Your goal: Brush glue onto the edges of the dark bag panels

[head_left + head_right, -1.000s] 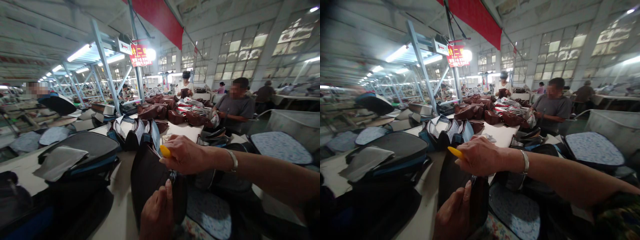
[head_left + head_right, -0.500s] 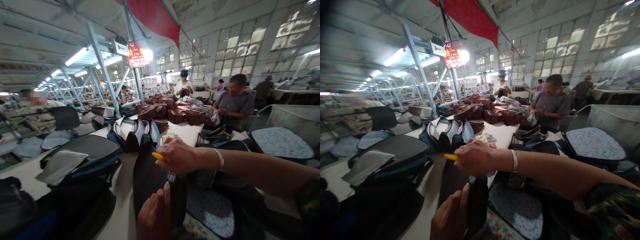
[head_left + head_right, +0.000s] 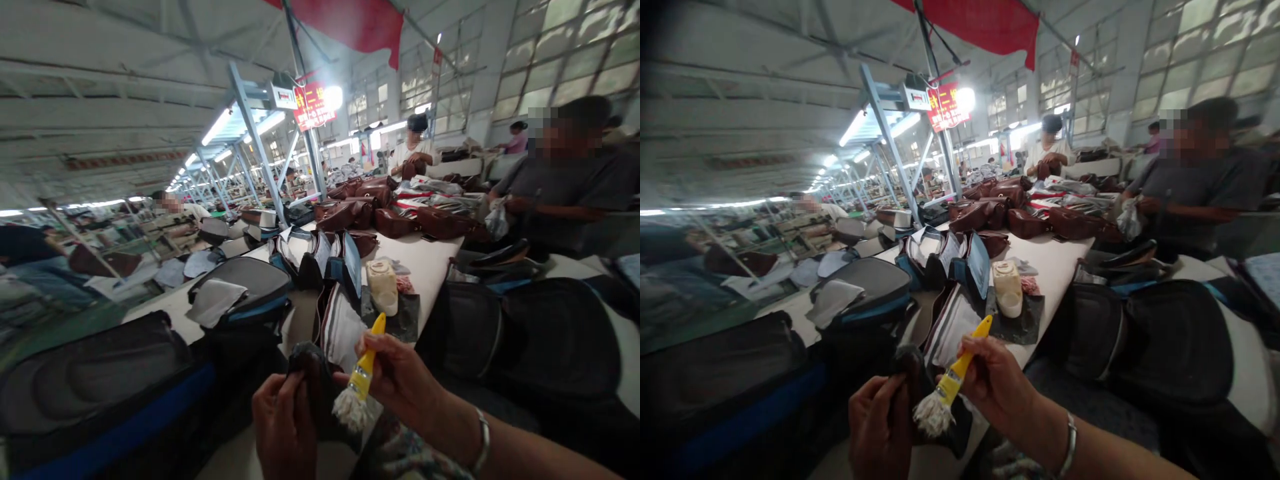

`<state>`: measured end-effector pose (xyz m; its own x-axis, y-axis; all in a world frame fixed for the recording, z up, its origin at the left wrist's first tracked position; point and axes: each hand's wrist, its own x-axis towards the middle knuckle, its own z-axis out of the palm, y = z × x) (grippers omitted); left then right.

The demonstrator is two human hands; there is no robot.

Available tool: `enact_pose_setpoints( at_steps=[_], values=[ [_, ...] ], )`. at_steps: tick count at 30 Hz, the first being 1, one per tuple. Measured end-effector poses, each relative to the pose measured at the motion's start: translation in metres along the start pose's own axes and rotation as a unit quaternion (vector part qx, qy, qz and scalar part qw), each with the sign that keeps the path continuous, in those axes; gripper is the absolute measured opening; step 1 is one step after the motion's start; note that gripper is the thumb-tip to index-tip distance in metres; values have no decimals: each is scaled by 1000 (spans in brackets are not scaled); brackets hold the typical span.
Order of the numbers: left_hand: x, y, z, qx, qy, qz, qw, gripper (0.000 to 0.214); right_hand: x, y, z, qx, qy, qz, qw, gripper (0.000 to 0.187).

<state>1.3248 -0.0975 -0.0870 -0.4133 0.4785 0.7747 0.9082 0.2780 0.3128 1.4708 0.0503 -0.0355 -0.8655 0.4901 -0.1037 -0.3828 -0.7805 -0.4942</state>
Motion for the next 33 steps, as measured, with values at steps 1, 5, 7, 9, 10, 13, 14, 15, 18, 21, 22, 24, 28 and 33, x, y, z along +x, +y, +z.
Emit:
enact_pose_setpoints(
  at_steps=[1, 5, 7, 9, 10, 13, 14, 15, 18, 21, 22, 24, 28, 33],
  values=[
    [-1, 3, -3, -14, -25, -31, 999, 32, 1, 5, 3, 14, -7, 2, 1000, 26],
    [-4, 14, -4, -16, -69, -41, 997, 67, 1, 12, 18, 27, -5, -1, 1000, 27],
    [-2, 15, 0, -18, -55, -41, 997, 66, 1, 11, 23, 21, 7, -9, 1000, 28],
    [3, 12, 2, -45, -44, -70, 996, 50, 0, 4, 26, 4, 14, -20, 1000, 30],
    [6, 10, 3, -65, -48, -90, 993, 43, 0, -1, 27, -9, 19, -33, 999, 31],
    [21, 6, 1, -142, -92, -156, 973, 33, 3, -24, 27, -65, 69, -137, 986, 30],
    [26, 7, 0, -174, -113, -176, 962, 33, 4, -32, 27, -96, 87, -184, 974, 29],
    [30, 8, -1, -204, -130, -193, 951, 33, 6, -38, 27, -136, 97, -230, 959, 28],
    [39, 16, -1, -262, -160, -220, 926, 36, 14, -46, 31, -285, 63, -314, 903, 24],
    [41, 26, 0, -269, -169, -225, 921, 37, 29, -40, 40, -423, -1, -367, 829, 23],
    [41, 29, 0, -264, -172, -221, 923, 37, 34, -37, 42, -475, -21, -396, 786, 23],
    [40, 33, -1, -252, -176, -218, 926, 37, 44, -35, 46, -571, -63, -475, 667, 20],
    [40, 34, -5, -232, -174, -216, 932, 38, 46, -44, 50, -614, -117, -582, 521, 8],
    [40, 30, -1, -237, -175, -219, 930, 35, 38, -45, 47, -579, -180, -590, 533, 4]
  ],
)
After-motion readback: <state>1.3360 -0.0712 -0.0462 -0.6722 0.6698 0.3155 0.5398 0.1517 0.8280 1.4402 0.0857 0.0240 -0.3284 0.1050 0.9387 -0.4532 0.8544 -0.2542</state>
